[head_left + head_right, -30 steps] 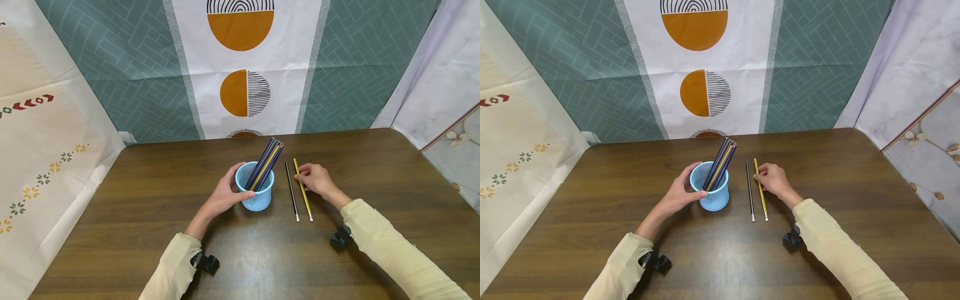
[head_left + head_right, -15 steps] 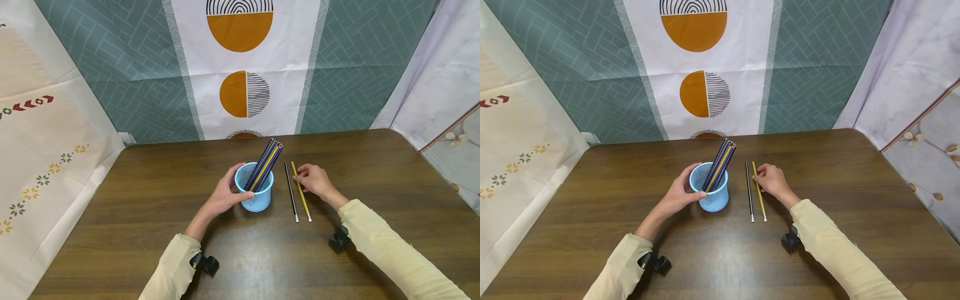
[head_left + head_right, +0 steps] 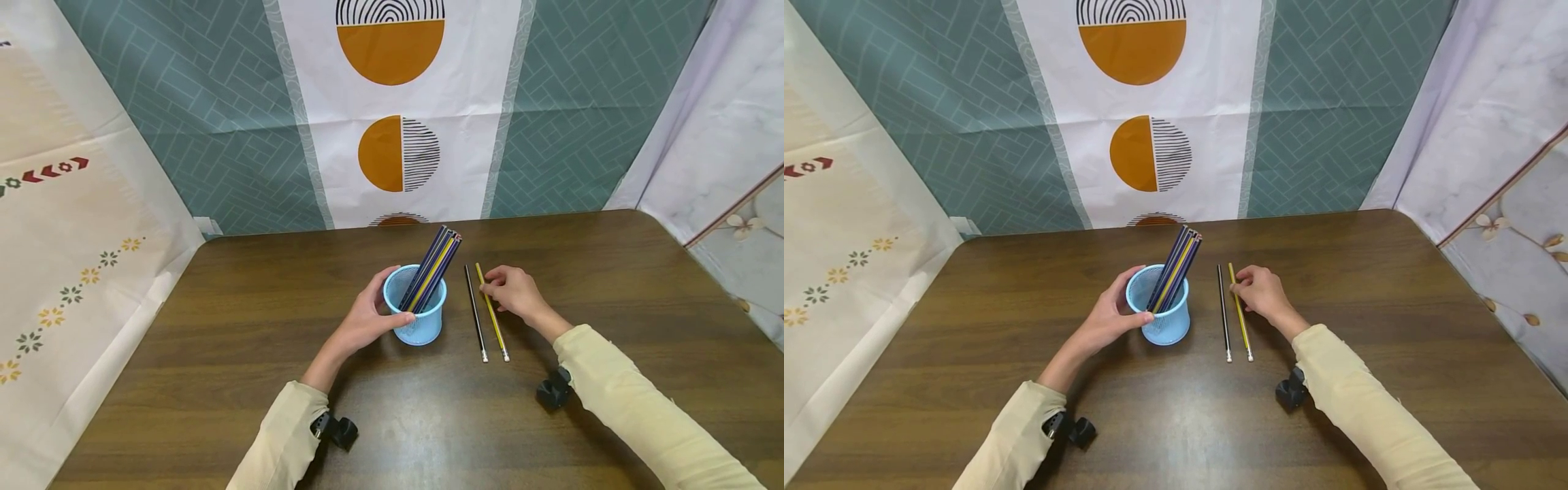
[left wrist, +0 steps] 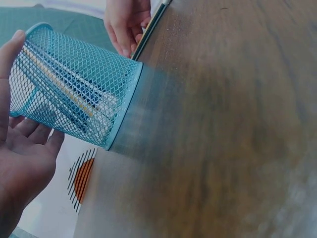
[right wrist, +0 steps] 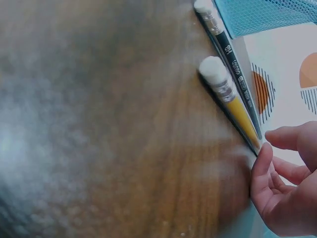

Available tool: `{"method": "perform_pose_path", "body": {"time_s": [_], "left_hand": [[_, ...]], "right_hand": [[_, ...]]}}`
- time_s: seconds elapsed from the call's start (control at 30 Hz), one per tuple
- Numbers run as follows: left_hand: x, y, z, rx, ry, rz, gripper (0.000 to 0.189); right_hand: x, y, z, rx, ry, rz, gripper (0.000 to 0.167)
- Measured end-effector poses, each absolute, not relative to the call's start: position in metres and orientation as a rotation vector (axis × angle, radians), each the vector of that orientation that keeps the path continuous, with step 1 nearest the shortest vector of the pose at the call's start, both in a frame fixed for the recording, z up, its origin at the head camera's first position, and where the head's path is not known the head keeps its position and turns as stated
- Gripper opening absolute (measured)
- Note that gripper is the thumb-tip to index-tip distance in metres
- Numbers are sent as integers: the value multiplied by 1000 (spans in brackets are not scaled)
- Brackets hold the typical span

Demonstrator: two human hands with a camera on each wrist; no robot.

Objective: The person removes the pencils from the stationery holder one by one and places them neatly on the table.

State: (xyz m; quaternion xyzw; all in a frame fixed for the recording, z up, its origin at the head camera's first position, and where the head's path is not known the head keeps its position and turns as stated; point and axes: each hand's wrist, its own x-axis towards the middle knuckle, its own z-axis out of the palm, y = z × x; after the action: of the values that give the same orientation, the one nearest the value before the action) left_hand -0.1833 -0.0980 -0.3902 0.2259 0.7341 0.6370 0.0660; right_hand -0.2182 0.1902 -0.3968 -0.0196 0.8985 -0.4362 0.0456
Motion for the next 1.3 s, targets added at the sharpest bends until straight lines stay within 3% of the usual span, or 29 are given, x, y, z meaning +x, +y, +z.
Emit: {"method": "perform_pose_path", "body": {"time_s": [0.8, 1.3], "left_hand": [[-185, -99, -391, 703, 2233, 1904, 83], [-184, -99, -392, 701, 2225, 1926, 82]], "right_hand": [[-214, 189, -374, -78, 2668, -1502, 29], [-195, 170, -359, -273, 2462, -1697, 34]]}}
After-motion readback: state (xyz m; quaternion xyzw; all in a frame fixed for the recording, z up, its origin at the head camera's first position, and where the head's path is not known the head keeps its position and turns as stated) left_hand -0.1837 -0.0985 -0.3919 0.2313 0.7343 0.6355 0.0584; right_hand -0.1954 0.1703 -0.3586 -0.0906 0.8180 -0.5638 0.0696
